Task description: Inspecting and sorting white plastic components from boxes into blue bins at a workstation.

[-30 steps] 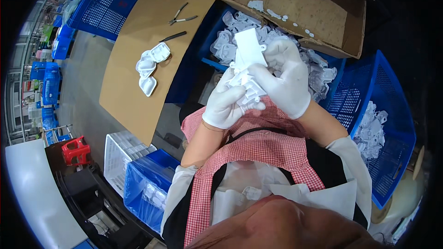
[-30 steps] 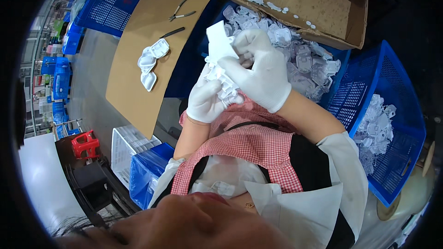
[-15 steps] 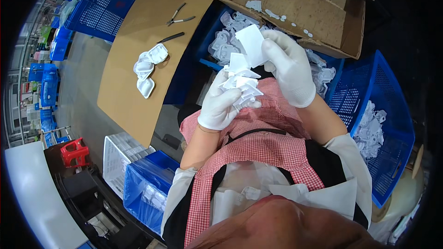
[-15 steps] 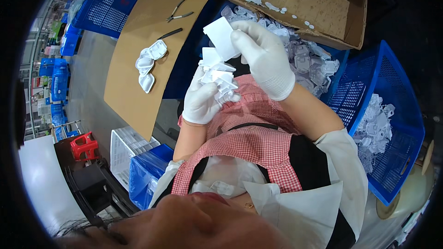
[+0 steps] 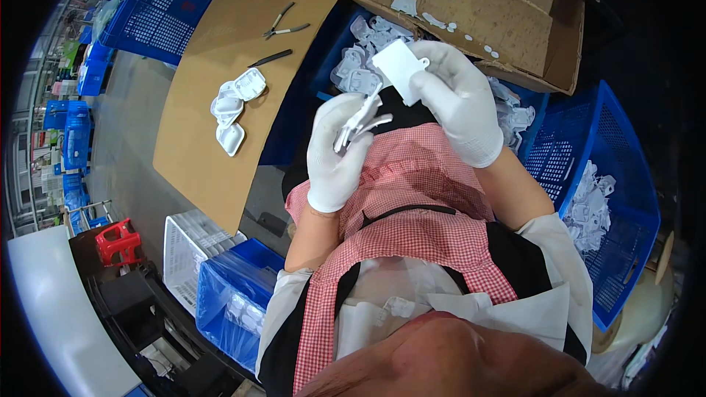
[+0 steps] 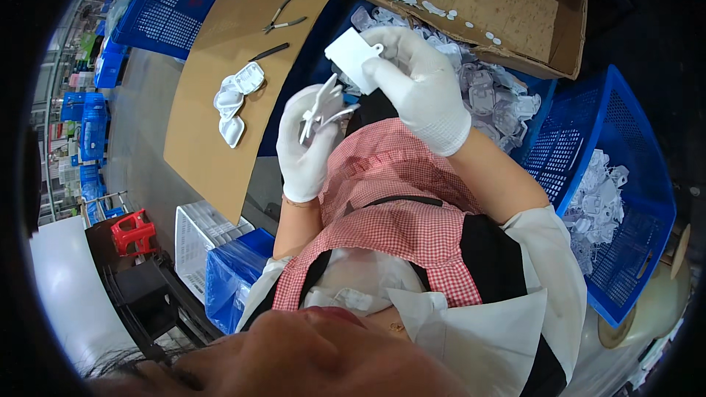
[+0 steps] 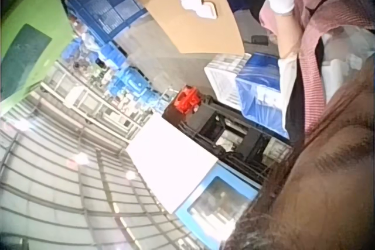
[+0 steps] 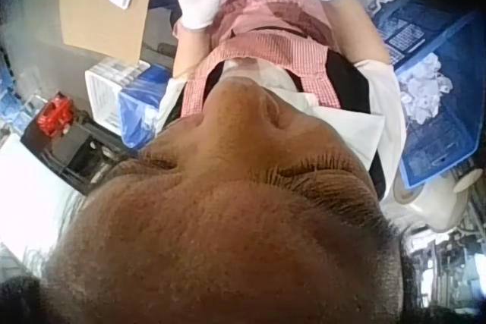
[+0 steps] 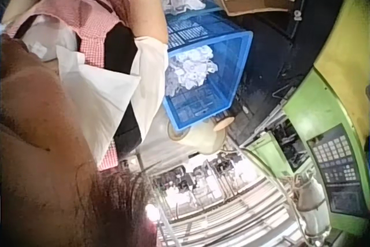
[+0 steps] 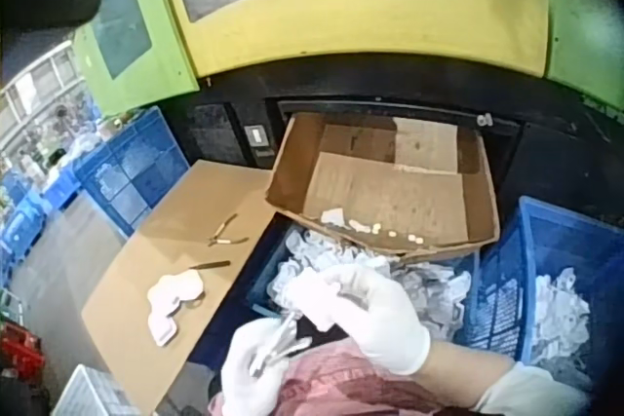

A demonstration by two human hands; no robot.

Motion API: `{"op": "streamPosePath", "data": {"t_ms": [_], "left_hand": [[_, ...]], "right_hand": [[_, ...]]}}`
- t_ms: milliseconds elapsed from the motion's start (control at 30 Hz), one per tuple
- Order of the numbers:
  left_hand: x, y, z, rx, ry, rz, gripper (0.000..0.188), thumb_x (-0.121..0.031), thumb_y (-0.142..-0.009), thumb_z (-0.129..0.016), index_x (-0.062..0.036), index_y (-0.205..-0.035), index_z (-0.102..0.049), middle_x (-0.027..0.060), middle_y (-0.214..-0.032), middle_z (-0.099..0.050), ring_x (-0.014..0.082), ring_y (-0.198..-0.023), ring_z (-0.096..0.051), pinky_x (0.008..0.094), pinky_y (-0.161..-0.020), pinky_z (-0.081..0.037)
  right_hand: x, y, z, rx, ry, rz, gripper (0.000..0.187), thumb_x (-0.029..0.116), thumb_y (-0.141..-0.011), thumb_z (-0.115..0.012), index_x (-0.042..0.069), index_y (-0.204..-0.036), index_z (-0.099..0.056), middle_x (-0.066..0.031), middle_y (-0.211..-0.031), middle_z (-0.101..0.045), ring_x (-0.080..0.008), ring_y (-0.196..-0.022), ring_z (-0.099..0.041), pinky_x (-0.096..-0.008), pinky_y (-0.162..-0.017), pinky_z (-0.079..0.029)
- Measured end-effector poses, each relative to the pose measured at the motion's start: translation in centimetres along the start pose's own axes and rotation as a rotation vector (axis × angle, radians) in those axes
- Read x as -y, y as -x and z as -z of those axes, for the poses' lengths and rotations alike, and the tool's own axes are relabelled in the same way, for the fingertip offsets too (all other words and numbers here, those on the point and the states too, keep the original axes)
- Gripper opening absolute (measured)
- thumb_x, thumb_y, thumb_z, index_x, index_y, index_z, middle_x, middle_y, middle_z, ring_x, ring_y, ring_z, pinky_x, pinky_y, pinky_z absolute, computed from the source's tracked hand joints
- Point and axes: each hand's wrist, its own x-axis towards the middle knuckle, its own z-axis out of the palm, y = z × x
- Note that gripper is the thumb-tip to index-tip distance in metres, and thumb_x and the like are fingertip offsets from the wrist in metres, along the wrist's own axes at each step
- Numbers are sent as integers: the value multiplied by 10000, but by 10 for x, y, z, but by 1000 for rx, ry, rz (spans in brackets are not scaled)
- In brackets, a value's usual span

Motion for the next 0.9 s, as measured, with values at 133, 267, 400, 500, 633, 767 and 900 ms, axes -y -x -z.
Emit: {"op": "streamPosePath", "data": {"t_ms": [133, 267, 400, 500, 633, 767, 900], "left_hand": [[0, -6, 3, -49, -361, -298, 515, 151, -687, -651, -67, -1154, -632, 177, -1192, -552, 297, -1034, -595, 345, -872, -497], [-3, -5, 5, -81, -511, -380, 496, 164, -659, -646, -63, -1099, -677, 169, -1194, -551, 289, -1026, -599, 342, -853, -507], [-2, -6, 4, -132, -565, -503, 486, 178, -646, -635, -64, -1061, -711, 170, -1190, -543, 298, -994, -606, 343, -825, -517], [1, -10, 5, -140, -559, -593, 487, 182, -648, -633, -64, -1059, -718, 167, -1171, -548, 308, -981, -608, 347, -818, -519], [-2, -14, 5, -113, -614, -665, 479, 153, -658, -648, -62, -1083, -698, 158, -1115, -571, 305, -977, -609, 354, -816, -516], [-13, -9, 5, -53, -301, -171, 484, 60, -725, -675, -6, -1194, -578, 161, -1089, -610, 292, -979, -627, 343, -825, -518], [-22, -5, 7, -24, 602, 432, 516, -21, -829, -641, 45, -1301, -444, 167, -1164, -612, 265, -999, -649, 355, -839, -552]], "right_hand": [[-5, 0, -2, 29, 74, 75, 267, 9, -907, -577, -14, -1173, -576, -85, -1084, -658, -123, -991, -630, -268, -877, -492], [-1, 1, 0, 95, 69, 47, 256, 17, -912, -574, -13, -1166, -576, -77, -1086, -654, -117, -991, -621, -267, -885, -485], [0, 2, 2, 50, 54, -15, 243, 37, -915, -560, 1, -1155, -573, -32, -1004, -631, -83, -876, -572, -238, -794, -462], [-2, 2, 4, 16, 22, -45, 184, 100, -950, -550, 8, -1095, -617, -23, -961, -641, -70, -860, -569, -234, -783, -459], [-1, 1, 8, -18, 5, -62, 241, 223, -992, -514, 28, -1040, -647, 7, -865, -623, -43, -755, -530, -205, -657, -413], [7, 3, 12, 66, 22, -105, 281, 253, -1018, -469, 18, -1013, -622, 3, -820, -594, -46, -659, -504, -196, -568, -378], [4, 5, 11, 29, 33, -86, 270, 246, -1006, -496, 21, -958, -637, -4, -815, -613, -52, -658, -523, -208, -572, -405]]}}
